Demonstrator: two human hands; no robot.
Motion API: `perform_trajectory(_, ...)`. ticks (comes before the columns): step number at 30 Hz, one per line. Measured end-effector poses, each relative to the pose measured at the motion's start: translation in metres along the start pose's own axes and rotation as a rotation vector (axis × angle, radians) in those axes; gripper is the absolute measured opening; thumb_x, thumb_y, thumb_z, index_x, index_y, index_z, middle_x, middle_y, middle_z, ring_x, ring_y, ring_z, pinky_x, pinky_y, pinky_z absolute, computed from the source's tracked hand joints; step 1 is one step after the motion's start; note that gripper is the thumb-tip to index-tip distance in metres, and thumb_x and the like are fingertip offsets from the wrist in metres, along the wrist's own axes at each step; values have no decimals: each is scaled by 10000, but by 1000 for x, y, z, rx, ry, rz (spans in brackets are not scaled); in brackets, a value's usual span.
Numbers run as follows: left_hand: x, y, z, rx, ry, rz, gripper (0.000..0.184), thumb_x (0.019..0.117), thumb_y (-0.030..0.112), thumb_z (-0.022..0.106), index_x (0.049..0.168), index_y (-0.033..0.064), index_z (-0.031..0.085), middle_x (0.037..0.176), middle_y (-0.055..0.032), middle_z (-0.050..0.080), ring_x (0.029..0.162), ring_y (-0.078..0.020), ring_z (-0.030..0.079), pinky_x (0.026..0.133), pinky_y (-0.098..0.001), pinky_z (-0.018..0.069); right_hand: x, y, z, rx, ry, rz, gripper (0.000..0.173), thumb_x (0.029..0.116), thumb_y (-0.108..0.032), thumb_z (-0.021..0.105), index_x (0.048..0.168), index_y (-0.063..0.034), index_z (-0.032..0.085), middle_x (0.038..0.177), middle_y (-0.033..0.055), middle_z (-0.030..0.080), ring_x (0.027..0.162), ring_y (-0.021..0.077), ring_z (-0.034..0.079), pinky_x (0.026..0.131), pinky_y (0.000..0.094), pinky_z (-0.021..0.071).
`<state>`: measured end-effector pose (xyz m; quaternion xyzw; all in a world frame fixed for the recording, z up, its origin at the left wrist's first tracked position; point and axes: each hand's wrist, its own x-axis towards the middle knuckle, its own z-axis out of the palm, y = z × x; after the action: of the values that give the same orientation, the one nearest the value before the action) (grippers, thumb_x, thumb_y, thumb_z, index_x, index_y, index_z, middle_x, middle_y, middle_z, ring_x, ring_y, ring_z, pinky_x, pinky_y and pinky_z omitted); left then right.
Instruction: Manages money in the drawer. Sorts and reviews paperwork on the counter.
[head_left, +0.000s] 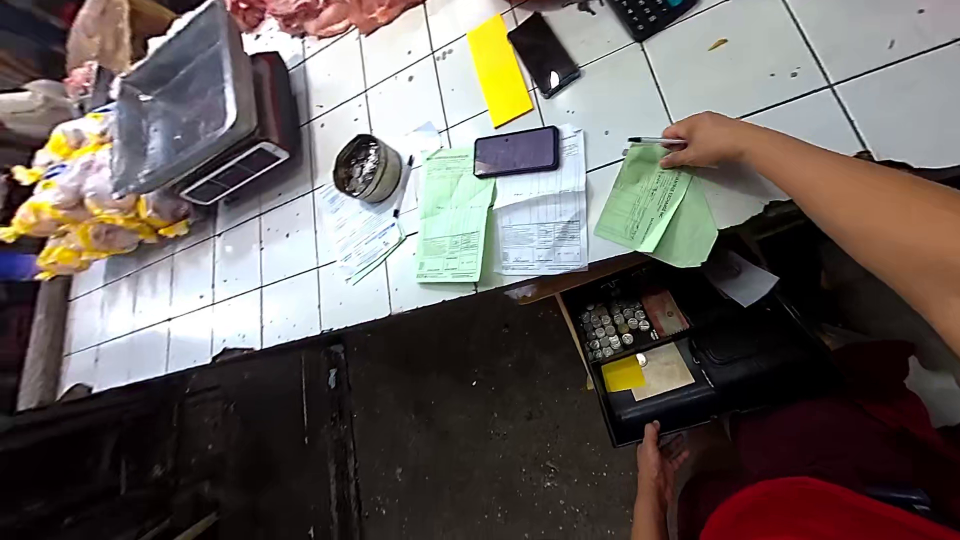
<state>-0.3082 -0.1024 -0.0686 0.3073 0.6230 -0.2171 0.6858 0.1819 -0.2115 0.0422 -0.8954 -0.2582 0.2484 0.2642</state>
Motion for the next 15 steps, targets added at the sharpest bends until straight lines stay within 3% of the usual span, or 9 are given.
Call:
perform_trajectory(4,-1,4,1,-28,22,-29,389,1106,223,385,1396,-28,452,1307,-238,555,1005,-311,633,824,-425,547,-4,1,-5,148,53,226,325,1014,-184,657,1171,99,634,1093,342,645,1057,502,619,925,701,437)
perform_trajectory(9,2,1,4,-50,18,-28,379,1109,212,363,1383,-33,458,1304,-235,554,1013,-310,627,839,-429,543,5,-8,-14,161,84,418,281,998,-159,655,1117,93,627,1023,306,625,924,426,602,794,625,452)
perform_trajectory(13,2,2,5,-44,21,-29,384,1111,215,355,1387,-34,451,1319,-234,549,1031,-309,627,858,-427,541,2,-56,-55,33,88,509,347,995,-159,665,1132,158,628,1128,368,625,1054,497,609,900,681,441)
perform_trajectory(15,2,1,7,-57,22,-30,387,1112,213,351,1392,-36,448,1328,-238,545,1035,-312,626,862,-428,539,4,-71,-67,58,141,513,361,1007,-198,647,1138,136,611,1073,317,619,929,408,593,821,607,448)
